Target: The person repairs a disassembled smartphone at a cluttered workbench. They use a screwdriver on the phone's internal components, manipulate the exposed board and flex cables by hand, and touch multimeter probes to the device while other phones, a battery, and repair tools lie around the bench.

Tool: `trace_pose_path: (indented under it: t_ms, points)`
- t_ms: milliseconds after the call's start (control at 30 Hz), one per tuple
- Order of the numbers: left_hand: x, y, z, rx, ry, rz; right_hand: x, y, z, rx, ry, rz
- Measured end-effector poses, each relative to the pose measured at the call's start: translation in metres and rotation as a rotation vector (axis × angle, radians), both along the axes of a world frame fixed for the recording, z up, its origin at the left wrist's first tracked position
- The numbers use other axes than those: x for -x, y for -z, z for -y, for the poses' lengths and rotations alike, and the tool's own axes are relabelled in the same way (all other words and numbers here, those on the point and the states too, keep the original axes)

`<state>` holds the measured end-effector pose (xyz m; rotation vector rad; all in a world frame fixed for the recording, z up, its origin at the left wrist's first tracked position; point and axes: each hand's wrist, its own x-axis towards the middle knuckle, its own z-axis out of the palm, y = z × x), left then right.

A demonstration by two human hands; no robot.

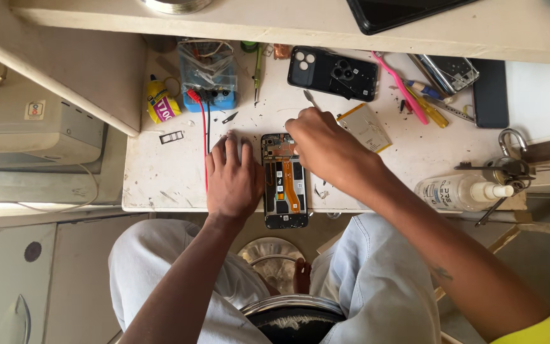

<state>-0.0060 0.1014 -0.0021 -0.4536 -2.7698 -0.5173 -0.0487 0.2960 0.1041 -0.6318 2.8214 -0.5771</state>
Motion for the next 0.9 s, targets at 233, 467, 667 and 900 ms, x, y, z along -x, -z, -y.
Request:
trace_pose_path:
  t_ms: [233, 467, 667, 900]
  points:
    - [-0.003, -0.005, 0.002, 0.004, 0.006, -0.04, 0.004, 0.008, 0.011, -0.104, -0.034, -0.053]
    - [-0.008, -0.012, 0.009, -0.001, 0.0, -0.029, -0.008, -0.015, 0.003, 0.078, -0.16, -0.13]
    - [-0.008, -0.007, 0.013, 0.015, -0.01, -0.002, -0.033, -0.033, -0.017, 0.466, 0.224, 0.026]
    - [-0.006, -0.008, 0.014, 0.005, -0.009, 0.001, -0.128, 0.029, 0.02, 0.405, 0.337, -0.228]
